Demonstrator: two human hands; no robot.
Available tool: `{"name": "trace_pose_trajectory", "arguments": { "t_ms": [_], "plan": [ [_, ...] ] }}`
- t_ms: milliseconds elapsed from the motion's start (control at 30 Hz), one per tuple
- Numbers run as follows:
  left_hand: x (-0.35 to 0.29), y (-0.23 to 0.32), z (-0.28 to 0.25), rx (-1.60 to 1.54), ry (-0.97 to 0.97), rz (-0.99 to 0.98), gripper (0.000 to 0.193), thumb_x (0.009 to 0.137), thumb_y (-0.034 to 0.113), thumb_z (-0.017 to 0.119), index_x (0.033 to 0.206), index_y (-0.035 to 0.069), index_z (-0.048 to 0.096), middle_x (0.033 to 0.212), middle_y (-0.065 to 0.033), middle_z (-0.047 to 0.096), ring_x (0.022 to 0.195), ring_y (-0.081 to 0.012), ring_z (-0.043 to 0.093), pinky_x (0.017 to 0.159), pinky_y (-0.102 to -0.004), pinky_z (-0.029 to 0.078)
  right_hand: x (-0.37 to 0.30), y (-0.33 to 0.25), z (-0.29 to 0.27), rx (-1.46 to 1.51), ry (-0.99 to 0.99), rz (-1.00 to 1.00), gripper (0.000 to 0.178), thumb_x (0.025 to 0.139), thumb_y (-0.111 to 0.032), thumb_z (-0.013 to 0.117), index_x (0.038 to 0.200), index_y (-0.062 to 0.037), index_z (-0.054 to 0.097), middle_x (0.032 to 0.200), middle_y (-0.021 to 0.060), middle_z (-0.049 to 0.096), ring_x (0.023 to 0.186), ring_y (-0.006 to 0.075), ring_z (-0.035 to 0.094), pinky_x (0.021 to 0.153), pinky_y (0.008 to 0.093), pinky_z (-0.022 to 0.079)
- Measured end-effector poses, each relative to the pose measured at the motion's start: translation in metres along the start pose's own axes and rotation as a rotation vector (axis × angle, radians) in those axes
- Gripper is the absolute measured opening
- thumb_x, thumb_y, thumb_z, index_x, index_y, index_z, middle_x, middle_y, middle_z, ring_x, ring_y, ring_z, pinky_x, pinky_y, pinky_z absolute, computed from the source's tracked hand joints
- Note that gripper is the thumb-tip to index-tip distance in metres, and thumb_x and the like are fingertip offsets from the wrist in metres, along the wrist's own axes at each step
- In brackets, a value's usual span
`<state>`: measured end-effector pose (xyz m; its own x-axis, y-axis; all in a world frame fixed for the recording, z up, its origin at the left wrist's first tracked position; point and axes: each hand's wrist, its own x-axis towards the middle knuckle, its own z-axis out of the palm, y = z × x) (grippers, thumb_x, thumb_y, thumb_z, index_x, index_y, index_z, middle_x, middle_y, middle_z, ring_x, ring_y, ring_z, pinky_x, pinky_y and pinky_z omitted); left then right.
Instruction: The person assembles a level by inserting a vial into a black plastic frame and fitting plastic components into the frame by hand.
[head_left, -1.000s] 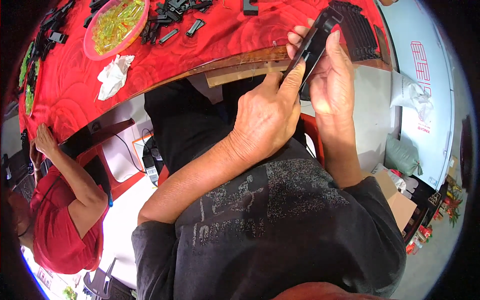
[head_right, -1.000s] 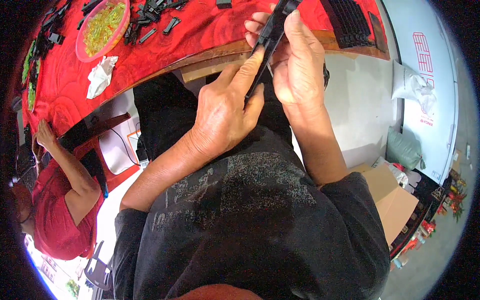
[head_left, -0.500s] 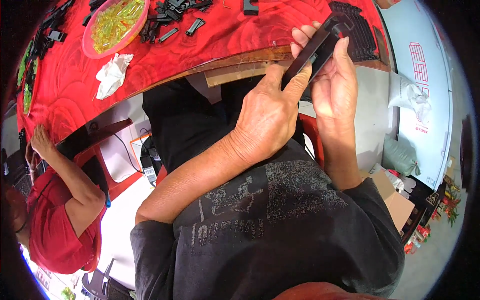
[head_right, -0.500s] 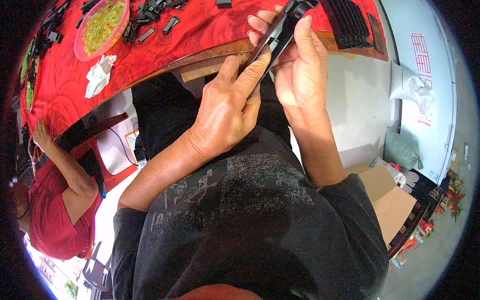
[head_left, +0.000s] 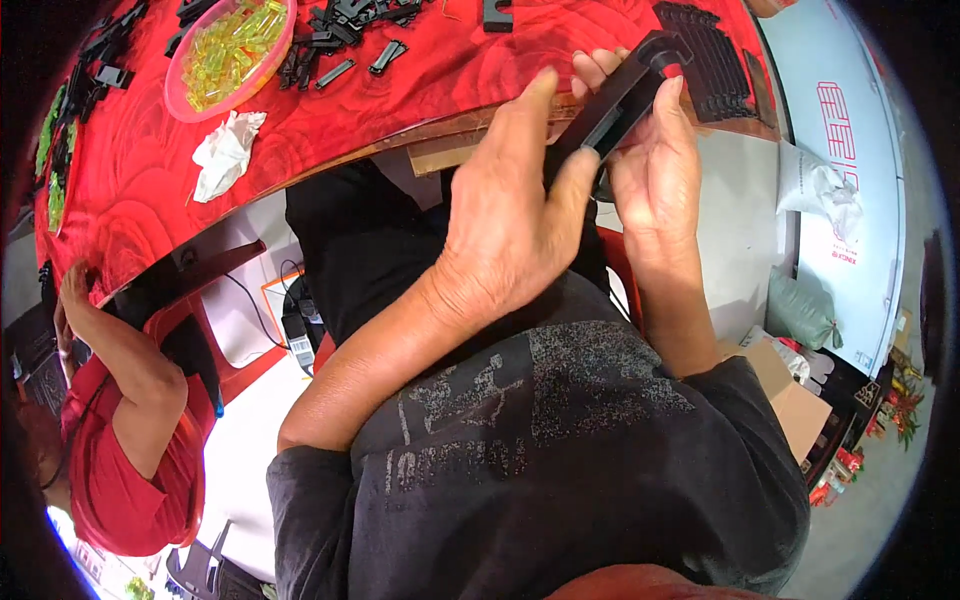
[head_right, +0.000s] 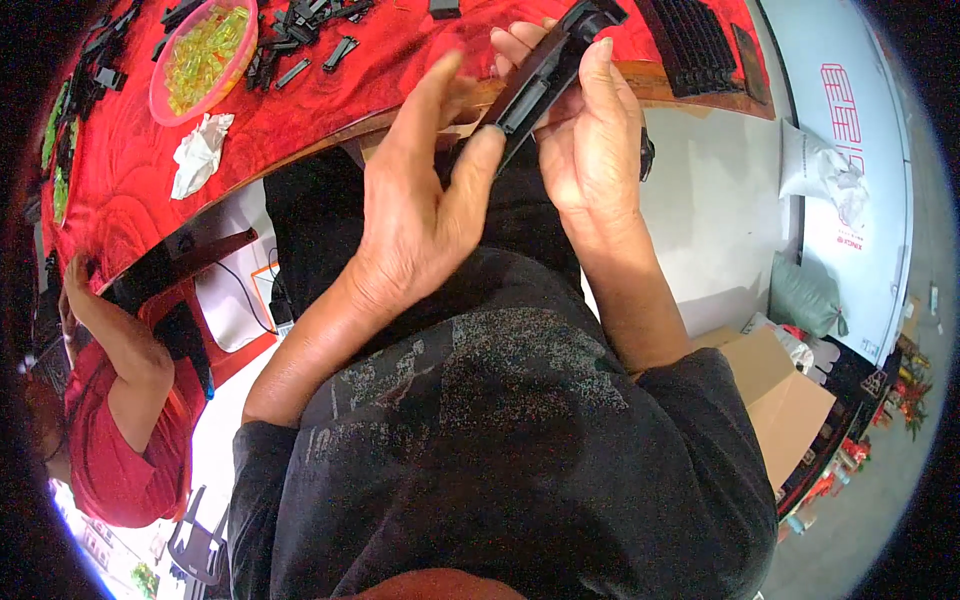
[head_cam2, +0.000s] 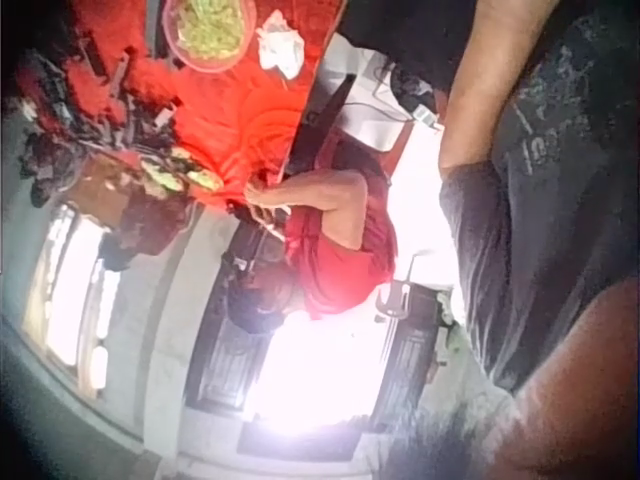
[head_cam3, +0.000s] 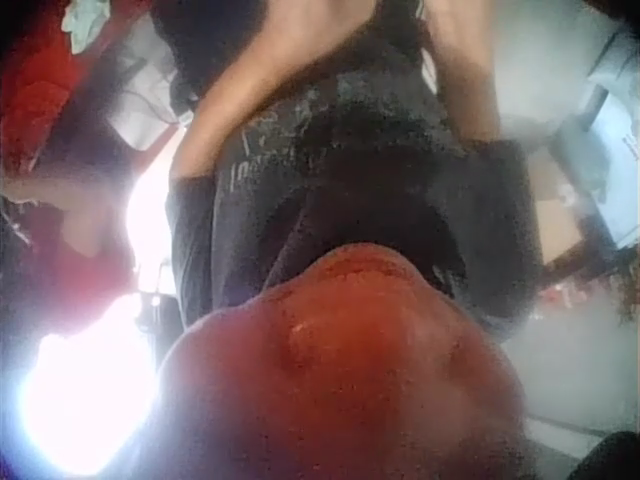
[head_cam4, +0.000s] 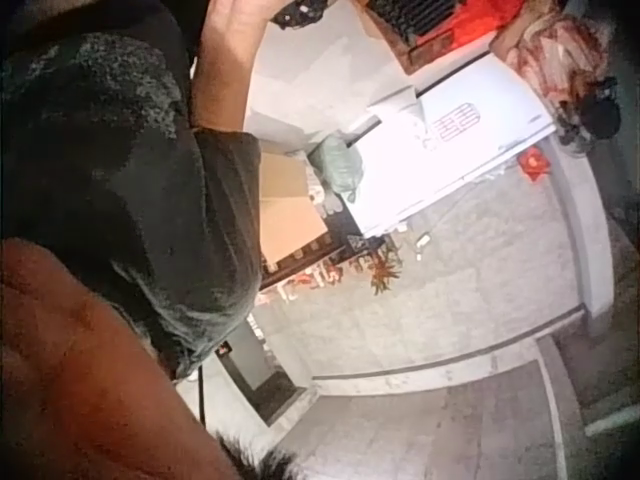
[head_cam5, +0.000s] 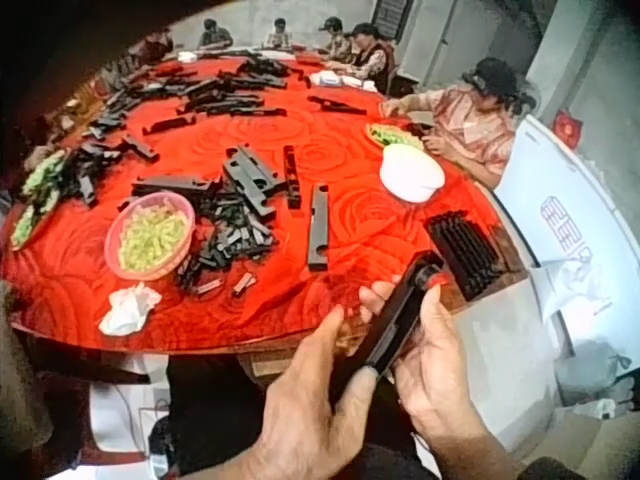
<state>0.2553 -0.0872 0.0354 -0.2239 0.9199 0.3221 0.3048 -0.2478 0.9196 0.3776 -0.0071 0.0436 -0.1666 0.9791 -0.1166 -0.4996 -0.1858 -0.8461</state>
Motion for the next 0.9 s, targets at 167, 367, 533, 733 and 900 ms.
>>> {"name": "trace_pose_trajectory", "arguments": {
  "t_ms": [167,367,533,733,900],
  "plan": [
    [-0.001,-0.01,0.004,-0.034,-0.05,-0.016,0.036,0.084,0.005,0.063,0.118,-0.005,0.055,0.101,-0.0265,0.062,0.096,-0.0451,0.061,0.082,-0.0471,0.049,0.001,0.003,0.001,0.012,-0.027,-0.032,0.051,0.102,-0.041,0.041,0.124,0.0046,0.047,0.119,0.0213,0.062,0.114,0.0345,0.061,0.099,0.0428,0.05],
    [0.005,-0.01,0.006,-0.004,-0.045,-0.028,0.032,0.084,0.006,0.063,0.113,-0.005,0.057,0.092,-0.0271,0.064,0.089,-0.0446,0.063,0.075,-0.0477,0.05,-0.003,0.004,0.005,-0.035,-0.055,-0.066,0.049,0.103,-0.04,0.042,0.122,0.0045,0.049,0.118,0.0221,0.063,0.113,0.0341,0.062,0.098,0.0413,0.05],
    [0.006,-0.015,0.008,0.07,-0.045,-0.056,0.024,0.085,0.01,0.063,0.104,-0.004,0.057,0.081,-0.0282,0.064,0.08,-0.0463,0.063,0.071,-0.0504,0.05,-0.007,0.007,0.009,-0.054,-0.093,-0.101,0.048,0.103,-0.038,0.043,0.122,0.0049,0.05,0.115,0.0223,0.064,0.111,0.0336,0.063,0.098,0.041,0.051],
    [0.008,-0.015,0.009,0.052,-0.073,-0.137,0.025,0.087,0.01,0.061,0.105,-0.006,0.054,0.08,-0.0302,0.064,0.079,-0.0471,0.063,0.07,-0.0515,0.049,-0.005,0.008,0.011,-0.059,-0.121,-0.117,0.047,0.103,-0.037,0.043,0.121,0.0055,0.05,0.114,0.0227,0.064,0.108,0.0332,0.064,0.096,0.0416,0.052],
    [0.01,-0.015,0.007,0.027,-0.111,-0.161,0.021,0.088,0.007,0.061,0.104,-0.006,0.055,0.077,-0.0276,0.063,0.073,-0.0404,0.065,0.065,-0.0445,0.049,-0.004,0.006,0.008,-0.124,-0.164,-0.116,0.056,0.103,-0.041,0.038,0.13,0.0077,0.044,0.123,0.0223,0.06,0.118,0.0351,0.058,0.105,0.0453,0.045]
  ]
}}
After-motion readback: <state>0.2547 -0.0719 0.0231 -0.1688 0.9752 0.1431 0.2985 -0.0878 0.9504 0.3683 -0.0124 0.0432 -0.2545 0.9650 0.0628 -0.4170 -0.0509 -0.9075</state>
